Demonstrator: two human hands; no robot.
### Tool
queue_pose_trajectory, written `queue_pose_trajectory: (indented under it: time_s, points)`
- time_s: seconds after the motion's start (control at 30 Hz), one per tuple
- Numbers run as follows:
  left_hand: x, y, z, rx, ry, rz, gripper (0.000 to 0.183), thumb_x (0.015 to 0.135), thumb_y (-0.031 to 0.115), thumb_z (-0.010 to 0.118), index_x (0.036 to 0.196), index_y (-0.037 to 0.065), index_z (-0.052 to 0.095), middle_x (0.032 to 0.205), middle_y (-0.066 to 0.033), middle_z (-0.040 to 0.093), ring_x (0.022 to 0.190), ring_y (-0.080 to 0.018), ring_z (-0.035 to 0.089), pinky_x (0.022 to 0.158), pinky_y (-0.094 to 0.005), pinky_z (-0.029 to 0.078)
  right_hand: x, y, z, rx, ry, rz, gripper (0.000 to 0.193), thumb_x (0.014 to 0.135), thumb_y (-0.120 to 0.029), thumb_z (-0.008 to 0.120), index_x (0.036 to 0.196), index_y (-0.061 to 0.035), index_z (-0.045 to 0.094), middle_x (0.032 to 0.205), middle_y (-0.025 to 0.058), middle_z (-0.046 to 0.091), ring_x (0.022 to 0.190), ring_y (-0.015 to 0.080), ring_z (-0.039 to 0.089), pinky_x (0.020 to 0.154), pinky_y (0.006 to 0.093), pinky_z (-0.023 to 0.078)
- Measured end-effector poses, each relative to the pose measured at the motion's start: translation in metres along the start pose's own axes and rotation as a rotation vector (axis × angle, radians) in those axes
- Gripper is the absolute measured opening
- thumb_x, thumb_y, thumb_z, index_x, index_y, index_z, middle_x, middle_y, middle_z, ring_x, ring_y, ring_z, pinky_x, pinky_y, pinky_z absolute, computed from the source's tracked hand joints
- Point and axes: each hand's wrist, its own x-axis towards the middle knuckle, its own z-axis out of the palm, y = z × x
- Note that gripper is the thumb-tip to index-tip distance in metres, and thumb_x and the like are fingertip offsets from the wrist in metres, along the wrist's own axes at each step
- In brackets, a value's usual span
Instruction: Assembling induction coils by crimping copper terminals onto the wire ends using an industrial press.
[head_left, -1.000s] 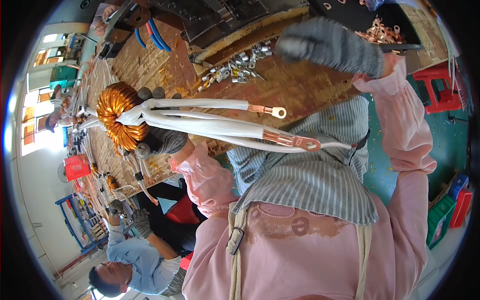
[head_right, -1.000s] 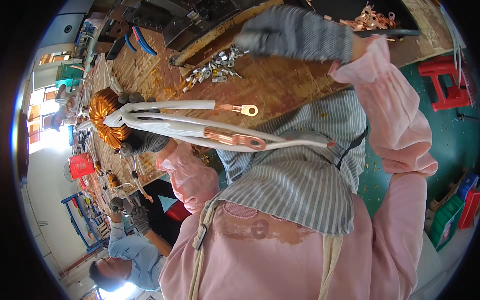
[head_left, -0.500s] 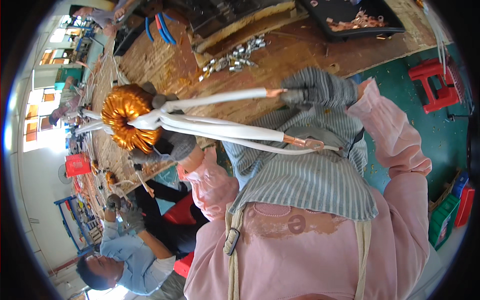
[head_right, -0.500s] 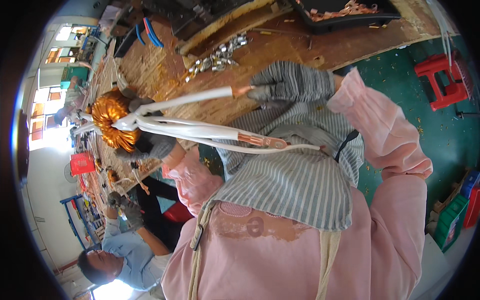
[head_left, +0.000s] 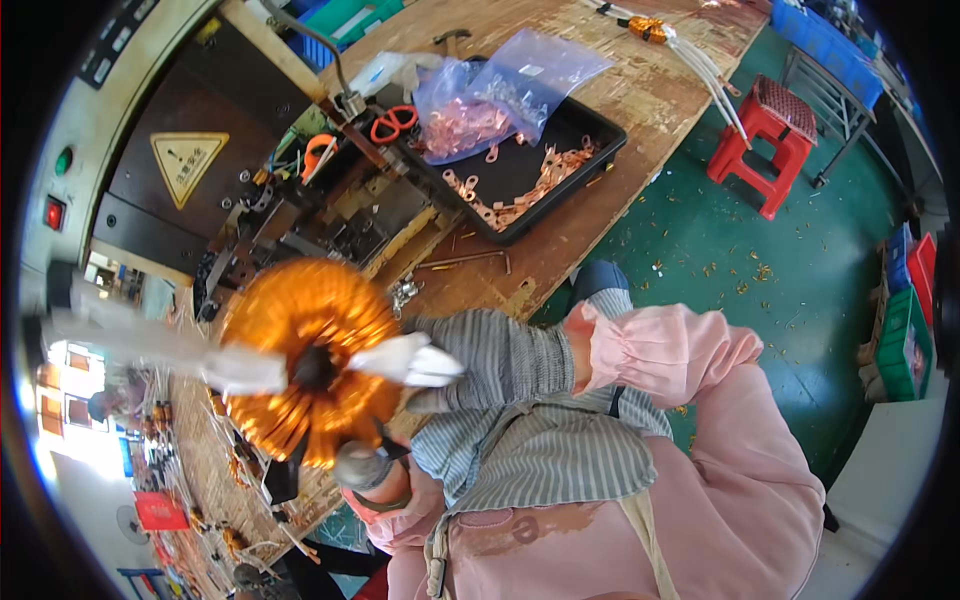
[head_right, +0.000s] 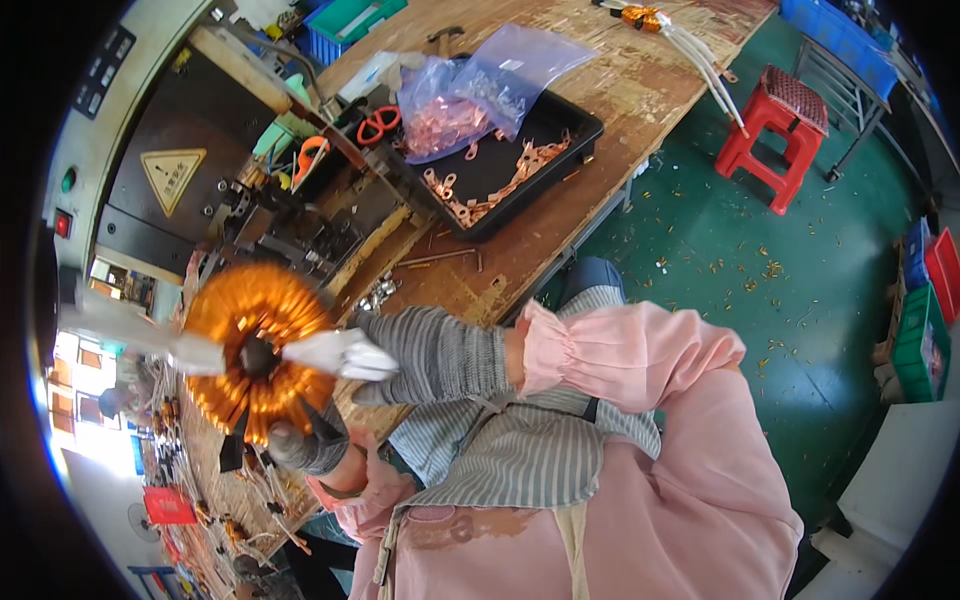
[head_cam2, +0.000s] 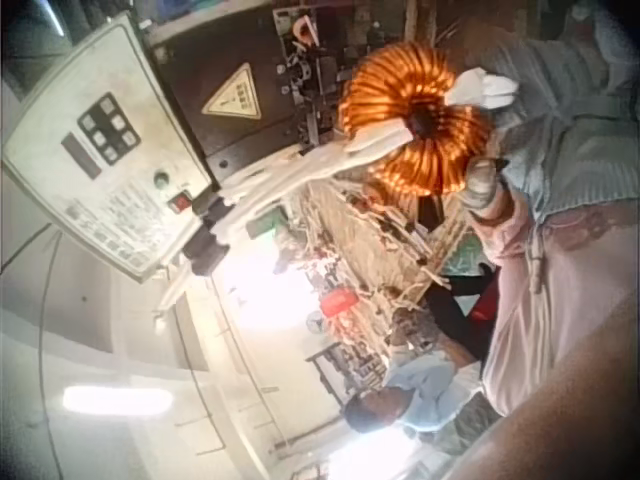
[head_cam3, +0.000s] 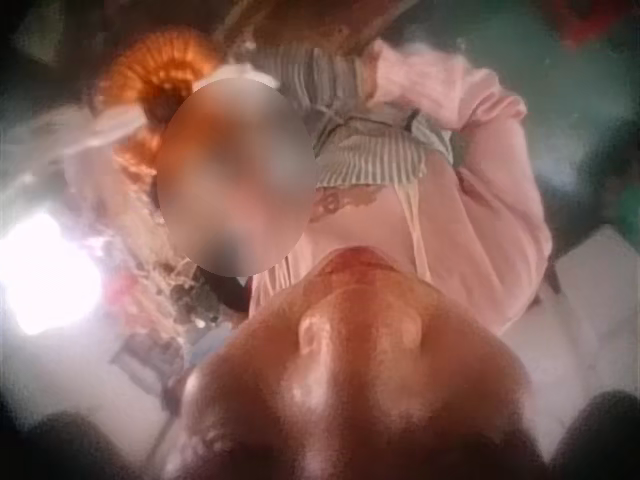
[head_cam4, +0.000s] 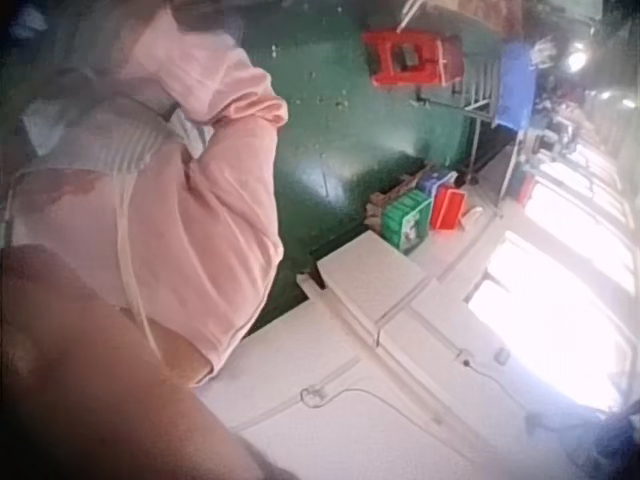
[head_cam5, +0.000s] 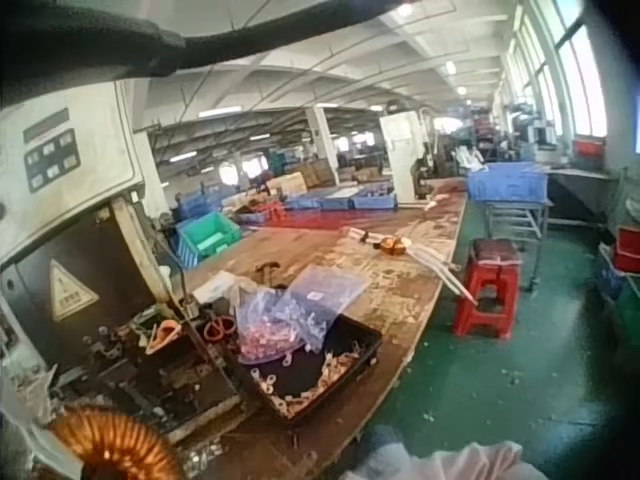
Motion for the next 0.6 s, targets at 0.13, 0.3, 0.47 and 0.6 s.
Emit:
queue_pose_trajectory:
  time_s: [0.13,0.3,0.47,0.6]
  points:
    - [0.061,0.014,0.059,0.239,-0.149,-0.255,0.086,0.061,0.04,0.073,0.125,0.002,0.03,0.118,-0.0165,0.044,0.106,-0.0316,0.047,0.091,-0.0451,0.038,-0.008,0.023,-0.001,0.378,0.881,-0.589,0.044,0.075,-0.024,0.065,0.11,-0.0051,0.048,0.098,0.0101,0.056,0.085,0.0183,0.057,0.067,0.0289,0.047]
    - [0.095,-0.029,0.067,0.352,-0.401,0.192,0.1,0.064,0.039,0.073,0.133,-0.002,0.015,0.124,-0.0182,0.039,0.114,-0.0283,0.04,0.097,-0.0385,0.029,-0.086,0.068,-0.084,0.641,0.987,-0.124,0.042,0.075,-0.03,0.066,0.104,-0.0054,0.05,0.077,-0.0022,0.056,0.056,0.0049,0.05,0.046,0.0188,0.043]
    - [0.047,-0.079,-0.021,0.891,-0.128,-0.04,0.07,0.071,0.027,0.069,0.125,-0.001,0.034,0.123,-0.0153,0.042,0.11,-0.0252,0.045,0.092,-0.0337,0.035,-0.122,0.153,-0.185,0.197,1.167,0.223,0.035,0.077,-0.029,0.062,0.098,-0.0028,0.051,0.065,-0.0004,0.052,0.039,0.0053,0.042,0.035,0.0216,0.036]
    - [-0.003,-0.107,-0.063,0.877,0.128,-0.139,0.058,0.071,0.019,0.066,0.12,0.001,0.041,0.115,-0.0164,0.047,0.102,-0.0285,0.05,0.085,-0.0342,0.041,-0.138,0.266,-0.303,-0.563,1.093,0.277,0.032,0.077,-0.029,0.061,0.094,-0.0033,0.053,0.066,0.0091,0.057,0.057,0.0204,0.054,0.056,0.0328,0.045]
